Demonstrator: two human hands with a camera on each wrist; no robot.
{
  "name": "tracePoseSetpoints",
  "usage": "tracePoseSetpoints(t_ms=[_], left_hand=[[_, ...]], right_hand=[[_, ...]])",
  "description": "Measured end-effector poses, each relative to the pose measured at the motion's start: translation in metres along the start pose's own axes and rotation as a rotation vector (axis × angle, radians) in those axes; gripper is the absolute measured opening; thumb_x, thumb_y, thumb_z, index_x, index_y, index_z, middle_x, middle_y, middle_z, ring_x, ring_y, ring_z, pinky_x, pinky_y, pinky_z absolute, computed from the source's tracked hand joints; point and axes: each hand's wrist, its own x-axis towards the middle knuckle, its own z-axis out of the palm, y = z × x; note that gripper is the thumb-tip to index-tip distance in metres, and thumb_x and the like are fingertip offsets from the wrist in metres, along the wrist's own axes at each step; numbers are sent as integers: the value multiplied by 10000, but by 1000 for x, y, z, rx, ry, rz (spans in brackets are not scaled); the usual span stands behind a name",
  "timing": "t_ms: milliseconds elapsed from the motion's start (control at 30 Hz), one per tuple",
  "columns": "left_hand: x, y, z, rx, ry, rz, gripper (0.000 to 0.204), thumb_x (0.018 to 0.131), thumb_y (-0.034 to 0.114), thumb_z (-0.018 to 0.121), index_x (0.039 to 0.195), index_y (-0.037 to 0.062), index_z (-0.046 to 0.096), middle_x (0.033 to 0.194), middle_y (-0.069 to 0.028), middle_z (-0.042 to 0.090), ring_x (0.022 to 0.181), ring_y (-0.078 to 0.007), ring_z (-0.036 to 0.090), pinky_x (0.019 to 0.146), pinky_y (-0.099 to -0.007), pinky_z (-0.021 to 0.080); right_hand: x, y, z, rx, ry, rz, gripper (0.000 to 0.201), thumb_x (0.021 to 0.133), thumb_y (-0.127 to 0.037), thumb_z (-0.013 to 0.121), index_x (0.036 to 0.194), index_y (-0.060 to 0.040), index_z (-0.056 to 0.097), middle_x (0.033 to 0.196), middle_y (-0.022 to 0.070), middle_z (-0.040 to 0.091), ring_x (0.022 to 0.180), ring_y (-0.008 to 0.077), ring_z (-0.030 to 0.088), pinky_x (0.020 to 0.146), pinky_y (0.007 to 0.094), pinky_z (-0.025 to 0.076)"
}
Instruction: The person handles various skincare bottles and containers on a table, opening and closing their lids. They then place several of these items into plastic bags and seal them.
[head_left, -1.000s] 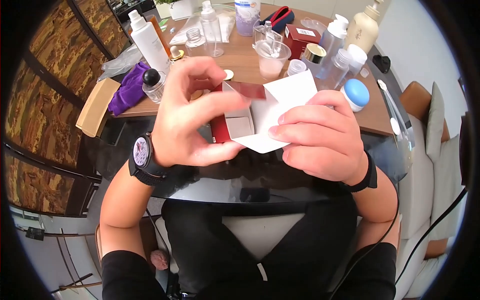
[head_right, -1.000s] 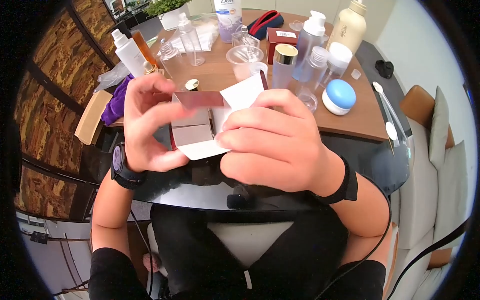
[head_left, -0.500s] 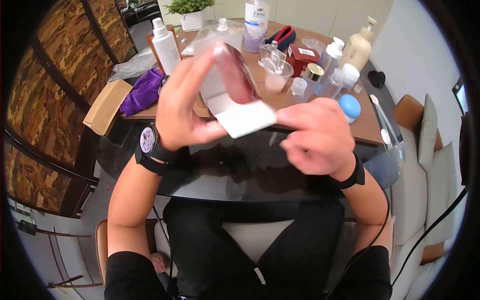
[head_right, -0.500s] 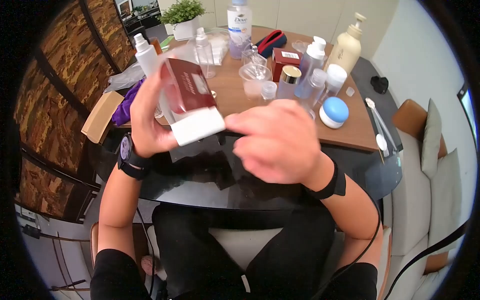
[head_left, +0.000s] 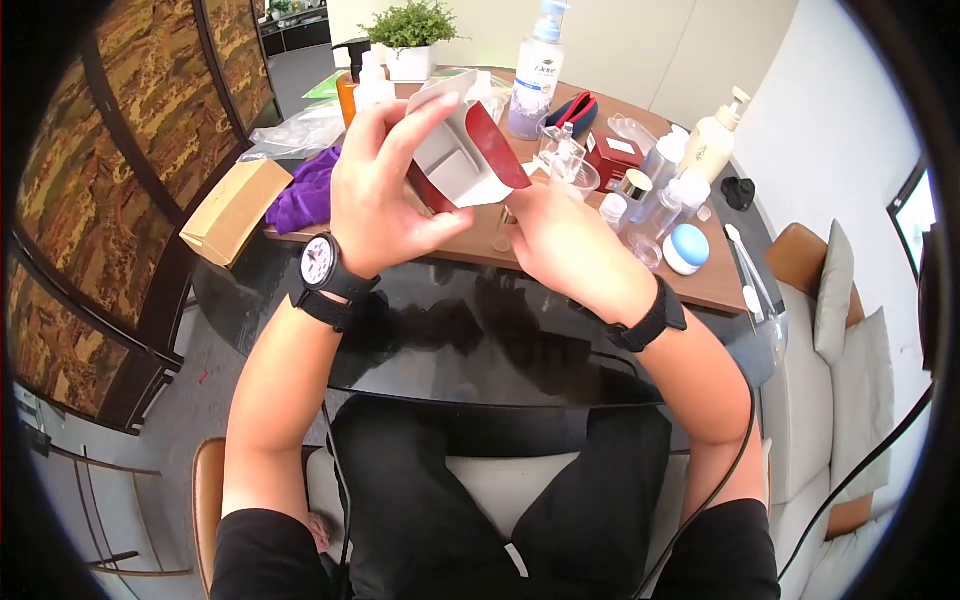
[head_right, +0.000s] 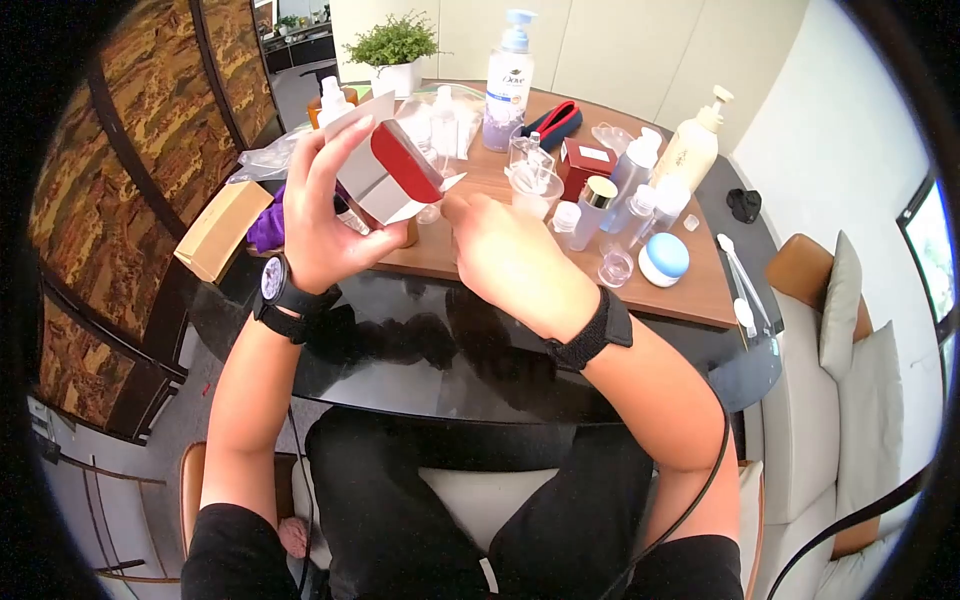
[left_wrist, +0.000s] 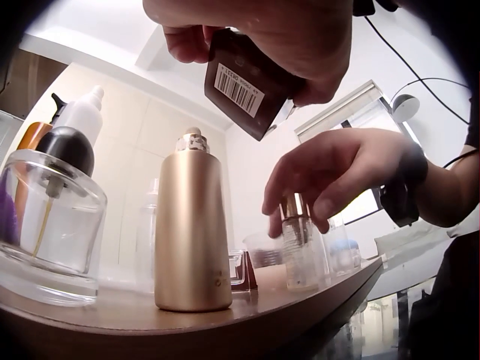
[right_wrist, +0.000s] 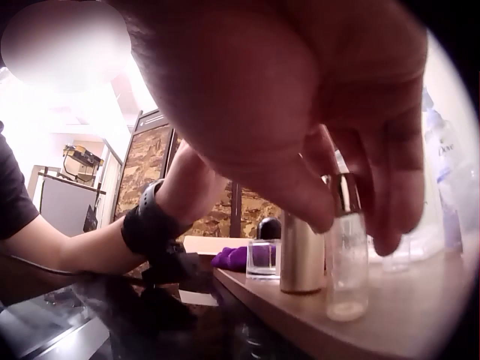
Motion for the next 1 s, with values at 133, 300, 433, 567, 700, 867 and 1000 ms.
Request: tracePoseSetpoints(t_ms=[133,300,433,567,700,867,1000], left_hand=[[-2,2,-2,45,-10,-57,848,525,204,829,1340,177,596,1127,-139,584,981,-324,602,831,-414,533],[-1,5,-2,109,-149,-97,801,553,190,822,1324,195,603,1074,-127,567,971,-323,593,793,-404,533],[0,31,3,73,-227,-6,794,508,136,816,1280,208,646,1038,-91,549,908,-283,572,760,-382,521],[-4,48,14,-3,-253,27,805,486,104,803,1271,217,664,1032,-79,549,875,-278,565,722,-378,518],[-8,50,16,-74,-243,34,879,468,125,809,1326,193,633,1068,-112,565,884,-280,573,743,-375,523],[-14,51,24,-101,-243,101,899,526,256,833,1380,109,592,1090,-150,565,884,-298,584,760,-394,520],[-16,52,23,-102,-266,117,941,521,296,862,1387,62,577,1105,-171,575,894,-309,596,765,-399,526]], right_hand=[[-8,5,9,172,350,-118,236,835,-36,584,1063,2,632,977,223,669,884,425,653,777,479,536],[-26,23,-21,716,939,-292,351,871,36,594,1211,15,508,1058,125,602,913,189,615,872,321,508],[-36,11,-20,673,916,-565,395,816,25,673,1167,1,495,1054,143,613,915,203,615,876,336,501],[-51,5,-34,6,810,-628,339,814,-103,717,1123,23,655,940,122,697,810,235,617,834,370,473],[-49,10,-33,-142,812,-509,420,837,-178,686,1204,25,686,940,64,710,762,216,561,795,339,423],[-43,14,-27,-151,890,-507,422,812,-182,694,1202,-21,700,951,24,716,797,223,511,799,332,398],[-47,15,-19,-4,872,-434,265,767,-196,766,1001,-84,712,943,2,714,886,240,513,849,352,378]])
